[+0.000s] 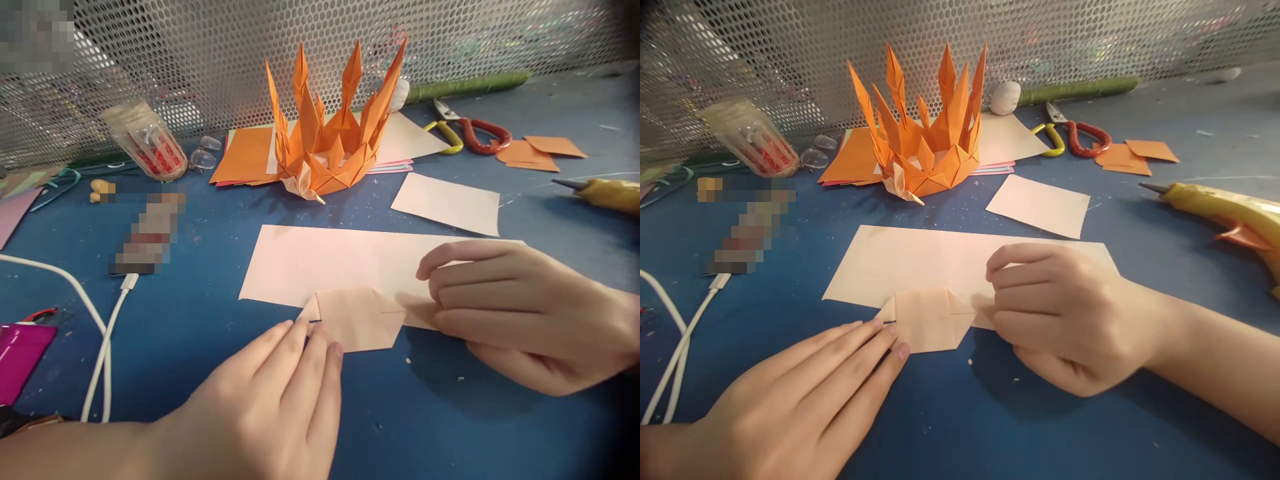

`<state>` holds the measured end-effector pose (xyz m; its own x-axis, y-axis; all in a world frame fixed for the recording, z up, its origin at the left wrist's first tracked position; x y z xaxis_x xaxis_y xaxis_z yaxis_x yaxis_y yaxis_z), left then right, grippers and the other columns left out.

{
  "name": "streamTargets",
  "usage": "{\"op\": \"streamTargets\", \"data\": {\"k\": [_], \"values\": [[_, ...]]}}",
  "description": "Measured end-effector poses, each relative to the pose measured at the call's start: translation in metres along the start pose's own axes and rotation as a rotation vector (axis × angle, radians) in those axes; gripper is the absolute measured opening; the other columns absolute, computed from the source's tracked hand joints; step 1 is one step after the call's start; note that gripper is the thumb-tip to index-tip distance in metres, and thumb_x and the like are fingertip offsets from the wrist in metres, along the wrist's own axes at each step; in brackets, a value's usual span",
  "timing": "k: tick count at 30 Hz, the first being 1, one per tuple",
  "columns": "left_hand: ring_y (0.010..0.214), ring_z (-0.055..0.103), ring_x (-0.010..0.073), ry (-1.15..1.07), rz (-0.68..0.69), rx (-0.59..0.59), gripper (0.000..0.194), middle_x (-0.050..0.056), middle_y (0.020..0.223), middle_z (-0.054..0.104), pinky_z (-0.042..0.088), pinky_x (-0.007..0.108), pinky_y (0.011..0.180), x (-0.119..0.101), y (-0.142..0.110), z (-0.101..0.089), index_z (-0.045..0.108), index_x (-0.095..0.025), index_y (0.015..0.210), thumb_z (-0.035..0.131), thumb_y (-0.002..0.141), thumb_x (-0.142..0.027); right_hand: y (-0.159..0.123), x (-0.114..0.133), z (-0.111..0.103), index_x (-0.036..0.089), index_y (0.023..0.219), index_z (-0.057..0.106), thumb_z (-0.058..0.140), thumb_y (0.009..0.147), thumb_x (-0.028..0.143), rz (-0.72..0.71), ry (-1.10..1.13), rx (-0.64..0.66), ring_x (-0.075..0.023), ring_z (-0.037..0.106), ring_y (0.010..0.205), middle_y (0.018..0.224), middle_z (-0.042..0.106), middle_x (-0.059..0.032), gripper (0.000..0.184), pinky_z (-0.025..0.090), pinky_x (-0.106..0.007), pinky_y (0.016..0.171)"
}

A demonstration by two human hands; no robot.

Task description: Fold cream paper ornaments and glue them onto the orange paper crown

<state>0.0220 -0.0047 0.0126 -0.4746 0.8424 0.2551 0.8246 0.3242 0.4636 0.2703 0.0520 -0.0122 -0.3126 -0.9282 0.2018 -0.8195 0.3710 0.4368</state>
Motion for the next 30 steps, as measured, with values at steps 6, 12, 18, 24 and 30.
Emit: {"op": "streamTargets", "data": {"k": [6,12,18,24,30], "values": [[0.108,0.078,0.0285,-0.288,-0.184,0.09,0.03,0.014,0.113,0.081,0.065,0.038,0.097,0.011,0.007,0.006,0.076,-0.008,0.1,0.046,0.098,-0.004,0.02,-0.007,-0.014,0.019,0.108,0.061,0.053,0.086,0.0,-0.177,-0.02,0.016,-0.0203,0.069,0.083,0.084,0.072,-0.0081,0.03,0.057,-0.038,0.088],[0.107,0.074,0.0259,-0.426,-0.258,0.102,0.021,0.013,0.112,0.078,0.062,0.037,0.099,0.018,0.007,0.013,0.073,-0.007,0.109,0.054,0.103,-0.013,0.03,0.02,0.007,0.02,0.116,0.063,0.056,0.103,0.017,-0.005,0.079,-0.018,-0.0203,0.071,0.096,0.101,0.076,-0.0066,0.015,0.057,-0.035,0.085],[0.076,0.068,0.0206,-0.37,-0.217,0.076,0.026,0.006,0.08,0.072,0.059,0.035,0.073,0.022,0.008,0.014,0.072,-0.011,0.086,0.054,0.104,-0.011,0.034,0.019,0.013,0.023,0.111,0.07,0.051,0.109,0.029,0.181,0.217,0.021,-0.0163,0.069,0.092,0.101,0.073,-0.0051,0.02,0.058,-0.029,0.081],[0.074,0.072,0.0223,-0.154,-0.073,0.046,0.019,0.005,0.077,0.076,0.059,0.035,0.068,0.017,0.009,0.007,0.074,-0.011,0.088,0.06,0.099,-0.007,0.037,0.027,0.007,0.02,0.103,0.068,0.044,0.109,0.017,0.015,-0.04,-0.021,-0.0199,0.07,0.081,0.088,0.074,-0.0047,0.025,0.056,-0.036,0.075],[0.071,0.073,0.0223,-0.186,-0.082,0.043,0.021,0.007,0.076,0.074,0.061,0.034,0.066,0.015,0.008,0.004,0.072,-0.008,0.087,0.055,0.097,-0.001,0.032,0.031,0.007,0.025,0.108,0.069,0.038,0.107,0.012,-0.025,-0.058,0.021,-0.0225,0.069,0.082,0.088,0.074,-0.0054,0.034,0.056,-0.039,0.078]]}}
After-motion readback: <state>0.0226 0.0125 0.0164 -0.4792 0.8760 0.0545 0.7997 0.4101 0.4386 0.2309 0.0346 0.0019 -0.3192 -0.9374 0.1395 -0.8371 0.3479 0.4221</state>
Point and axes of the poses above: each hand's wrist, its own y-axis towards the middle knuckle, its own z-axis out of the palm, x = y × z, the point moved 3 cm from there along y, towards the middle knuckle
